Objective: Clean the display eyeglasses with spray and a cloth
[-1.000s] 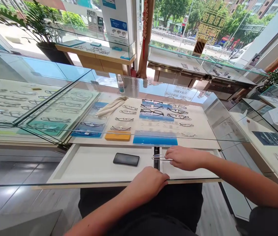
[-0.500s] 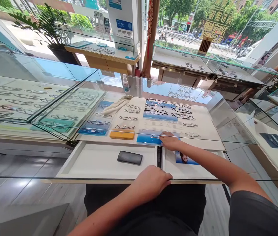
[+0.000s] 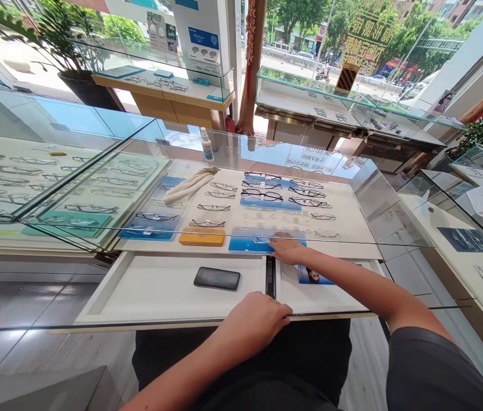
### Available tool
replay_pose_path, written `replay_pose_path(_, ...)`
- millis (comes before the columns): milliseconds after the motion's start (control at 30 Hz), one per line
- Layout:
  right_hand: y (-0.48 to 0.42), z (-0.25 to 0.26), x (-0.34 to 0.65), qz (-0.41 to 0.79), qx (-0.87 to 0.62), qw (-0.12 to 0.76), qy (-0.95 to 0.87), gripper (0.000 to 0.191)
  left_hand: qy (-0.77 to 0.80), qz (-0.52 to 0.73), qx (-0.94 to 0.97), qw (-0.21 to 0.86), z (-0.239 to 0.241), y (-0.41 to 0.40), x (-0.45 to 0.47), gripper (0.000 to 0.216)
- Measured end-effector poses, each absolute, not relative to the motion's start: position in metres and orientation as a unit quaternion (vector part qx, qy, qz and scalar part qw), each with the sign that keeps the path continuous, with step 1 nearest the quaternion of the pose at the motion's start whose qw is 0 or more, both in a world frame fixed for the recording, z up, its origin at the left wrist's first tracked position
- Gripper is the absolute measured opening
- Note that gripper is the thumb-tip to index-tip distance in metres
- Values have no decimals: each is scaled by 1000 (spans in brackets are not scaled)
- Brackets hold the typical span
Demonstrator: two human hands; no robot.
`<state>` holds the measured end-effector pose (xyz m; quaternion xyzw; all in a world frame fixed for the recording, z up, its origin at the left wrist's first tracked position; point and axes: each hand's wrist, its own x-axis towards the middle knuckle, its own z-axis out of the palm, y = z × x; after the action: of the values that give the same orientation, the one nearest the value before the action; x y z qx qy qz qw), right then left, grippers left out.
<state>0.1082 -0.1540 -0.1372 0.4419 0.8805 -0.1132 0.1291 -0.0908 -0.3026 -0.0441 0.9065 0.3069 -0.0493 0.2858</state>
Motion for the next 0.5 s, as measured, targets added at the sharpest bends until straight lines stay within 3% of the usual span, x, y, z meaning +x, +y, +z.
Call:
replay_pose_path(100,-175,-106,104,-149,419,148,883,35,313,-31,904,288,-49,-304,-92,25)
replay_pose_path(167,-190,-66,108,-221,368,176,886,26,316,-23,904,289,-51,-305,-92,24)
replay_pose_path(233,-197,-17,121,-263,357,148,884,18,314,-27,904,288,-52,-305,-92,23)
replay_pose_path(367,-161,55,166,-74,481,-36,873,19,314,-27,903,293,-52,-305,-92,26)
replay_pose_path(500,-103,48,203,23,526,-12,850,12,318,-16,900,296,-54,-304,-93,32)
